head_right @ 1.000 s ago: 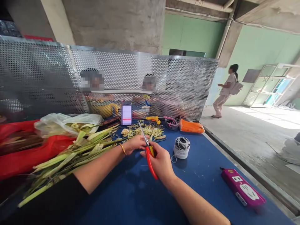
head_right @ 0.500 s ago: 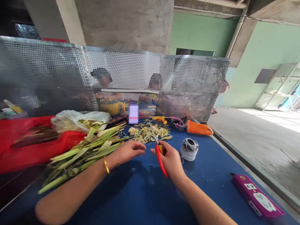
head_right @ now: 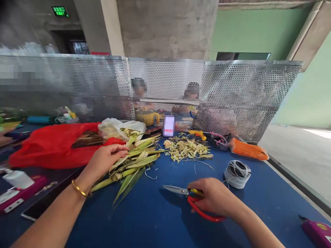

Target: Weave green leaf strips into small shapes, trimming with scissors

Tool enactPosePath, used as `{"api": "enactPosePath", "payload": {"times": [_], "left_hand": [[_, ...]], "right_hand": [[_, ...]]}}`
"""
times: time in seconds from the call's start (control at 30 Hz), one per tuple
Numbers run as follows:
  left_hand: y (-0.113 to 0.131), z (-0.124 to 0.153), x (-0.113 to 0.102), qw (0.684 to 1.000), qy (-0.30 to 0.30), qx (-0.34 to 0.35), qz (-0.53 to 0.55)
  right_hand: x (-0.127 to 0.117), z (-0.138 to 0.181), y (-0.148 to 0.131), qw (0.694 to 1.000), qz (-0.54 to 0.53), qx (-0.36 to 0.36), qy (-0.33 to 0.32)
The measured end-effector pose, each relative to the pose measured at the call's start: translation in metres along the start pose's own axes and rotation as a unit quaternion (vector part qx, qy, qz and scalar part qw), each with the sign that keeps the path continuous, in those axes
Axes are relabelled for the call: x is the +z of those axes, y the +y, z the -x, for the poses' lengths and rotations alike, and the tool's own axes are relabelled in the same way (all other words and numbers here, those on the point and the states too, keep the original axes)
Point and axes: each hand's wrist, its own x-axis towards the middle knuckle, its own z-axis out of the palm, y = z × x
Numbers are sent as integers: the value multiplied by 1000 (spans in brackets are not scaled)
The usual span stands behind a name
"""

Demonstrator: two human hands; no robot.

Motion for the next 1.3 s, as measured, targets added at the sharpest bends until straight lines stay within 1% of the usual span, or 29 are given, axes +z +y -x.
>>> {"api": "enactPosePath", "payload": {"times": [0.13, 0.23, 0.33, 0.37, 0.43, 0.53, 0.63, 0.73, 0.8, 0.83, 0.87, 0.9, 0.93, 0.97, 1.0, 1.07, 1.1, 1.13, 1.2, 1.27, 1.3], "left_hand": [[-5, 3, 1, 997, -11, 8, -79], [-3, 6, 10, 992, -12, 26, -121], [-5, 9, 22, 985, -29, 46, -163], [-7, 10, 26, 985, -34, 58, -160], [-12, 10, 33, 988, -25, 82, -126], [-18, 9, 38, 990, -28, 81, -108], [-16, 8, 36, 987, -37, 80, -137], [-5, 9, 31, 986, -3, 78, -145], [6, 13, 30, 994, 3, 70, -78], [13, 16, 32, 998, -11, 68, -15], [21, 20, 35, 995, -38, 62, 69], [30, 25, 39, 985, -72, 45, 152], [40, 31, 45, 970, -94, 14, 223], [49, 37, 51, 954, -126, -5, 272], [58, 43, 59, 941, -145, -15, 305], [74, 53, 75, 925, -174, -8, 337], [79, 57, 83, 924, -177, 2, 339], [84, 60, 91, 925, -175, 4, 338], [88, 64, 104, 924, -194, 4, 330], [85, 64, 114, 928, -203, 7, 313], [82, 63, 117, 929, -207, 9, 306]], "right_hand": [[9, -1, -3, 998, 59, -19, -3], [10, -1, -1, 993, 114, -15, -28], [8, 0, 1, 990, 132, 4, -42], [7, 0, 2, 991, 131, 8, -37], [8, -1, 3, 992, 122, 5, -24], [12, -4, 4, 994, 109, 2, -15], [13, -7, 4, 995, 101, 2, -4], [11, -8, 5, 996, 81, -1, 32], [8, -8, 3, 996, 51, -2, 70], [7, -9, 1, 996, 27, -2, 88], [7, -10, -2, 995, -5, -3, 104], [7, -11, -6, 992, -47, -1, 118], [7, -12, -11, 986, -101, 3, 129], [9, -14, -18, 976, -166, 13, 139], [10, -16, -25, 959, -243, 29, 143], [14, -21, -40, 909, -389, 48, 138], [16, -23, -47, 886, -437, 52, 146], [18, -25, -52, 863, -473, 57, 166], [21, -29, -59, 816, -520, 88, 235], [23, -31, -58, 784, -538, 112, 288], [23, -31, -55, 774, -541, 119, 306]]}}
